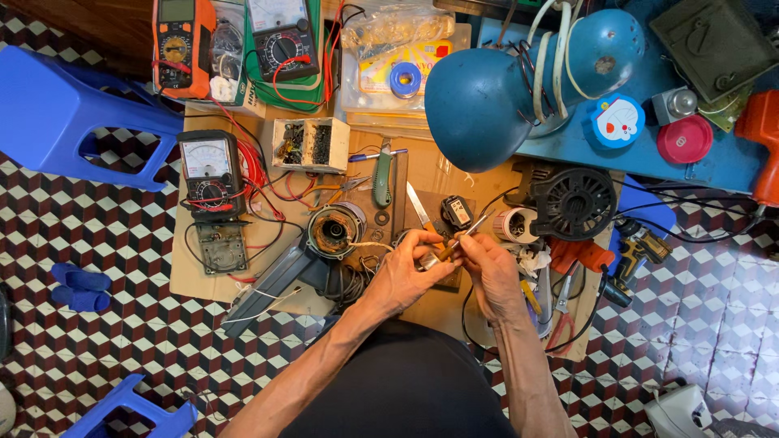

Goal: The person disassembles a small motor, strips wire ends with a knife, and uses a cordless drill to tighten a screw on the motor housing. They then reassemble the motor into a black plastic housing and place the unit on the workbench.

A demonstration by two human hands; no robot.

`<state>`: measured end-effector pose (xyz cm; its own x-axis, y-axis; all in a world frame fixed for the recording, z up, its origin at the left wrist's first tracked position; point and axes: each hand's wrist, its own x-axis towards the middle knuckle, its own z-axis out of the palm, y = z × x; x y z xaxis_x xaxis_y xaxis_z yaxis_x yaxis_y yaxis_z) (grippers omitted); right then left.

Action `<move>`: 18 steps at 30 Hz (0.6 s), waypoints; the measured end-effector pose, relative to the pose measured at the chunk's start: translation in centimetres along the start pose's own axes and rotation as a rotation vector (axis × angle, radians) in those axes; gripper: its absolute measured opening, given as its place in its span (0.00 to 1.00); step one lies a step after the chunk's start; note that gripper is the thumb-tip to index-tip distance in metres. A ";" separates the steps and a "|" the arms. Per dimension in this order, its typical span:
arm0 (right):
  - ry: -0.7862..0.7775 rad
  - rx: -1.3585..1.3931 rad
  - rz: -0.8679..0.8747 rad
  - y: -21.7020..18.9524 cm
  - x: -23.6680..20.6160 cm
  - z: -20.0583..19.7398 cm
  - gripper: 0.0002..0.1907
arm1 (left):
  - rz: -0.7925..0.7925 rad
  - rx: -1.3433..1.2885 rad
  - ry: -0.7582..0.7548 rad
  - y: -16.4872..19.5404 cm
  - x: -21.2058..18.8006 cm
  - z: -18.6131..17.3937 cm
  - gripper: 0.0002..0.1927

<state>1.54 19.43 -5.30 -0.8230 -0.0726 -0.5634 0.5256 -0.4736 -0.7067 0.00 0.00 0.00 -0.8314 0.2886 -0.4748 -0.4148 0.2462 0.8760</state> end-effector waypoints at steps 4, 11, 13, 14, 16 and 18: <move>0.039 -0.035 -0.065 -2.6 1.3 -1.1 0.10 | -0.045 0.106 -0.026 0.5 0.6 -0.4 0.29; 0.211 0.110 -0.234 -6.2 -1.3 -3.2 0.09 | -0.035 0.005 -0.053 -1.3 -2.5 0.7 0.29; 0.252 0.105 -0.238 -5.1 -0.5 -4.4 0.09 | -0.135 -0.327 -0.063 -3.6 -1.2 1.4 0.26; 0.291 0.058 -0.198 -4.7 -1.2 -4.2 0.09 | -0.176 -0.568 -0.073 -3.8 -1.2 1.6 0.24; 0.315 0.001 -0.140 -3.2 -2.9 -3.4 0.11 | -0.172 -0.929 -0.056 -4.1 -1.0 2.3 0.19; 0.280 -0.017 -0.106 -1.5 -4.3 -2.2 0.12 | -0.075 -1.162 0.002 -3.9 -0.1 3.2 0.15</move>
<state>4.70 22.36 -2.73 -0.7830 0.2226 -0.5809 0.4457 -0.4507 -0.7735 2.92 1.98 -3.63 -0.7907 0.3077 -0.5293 -0.5511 -0.7342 0.3965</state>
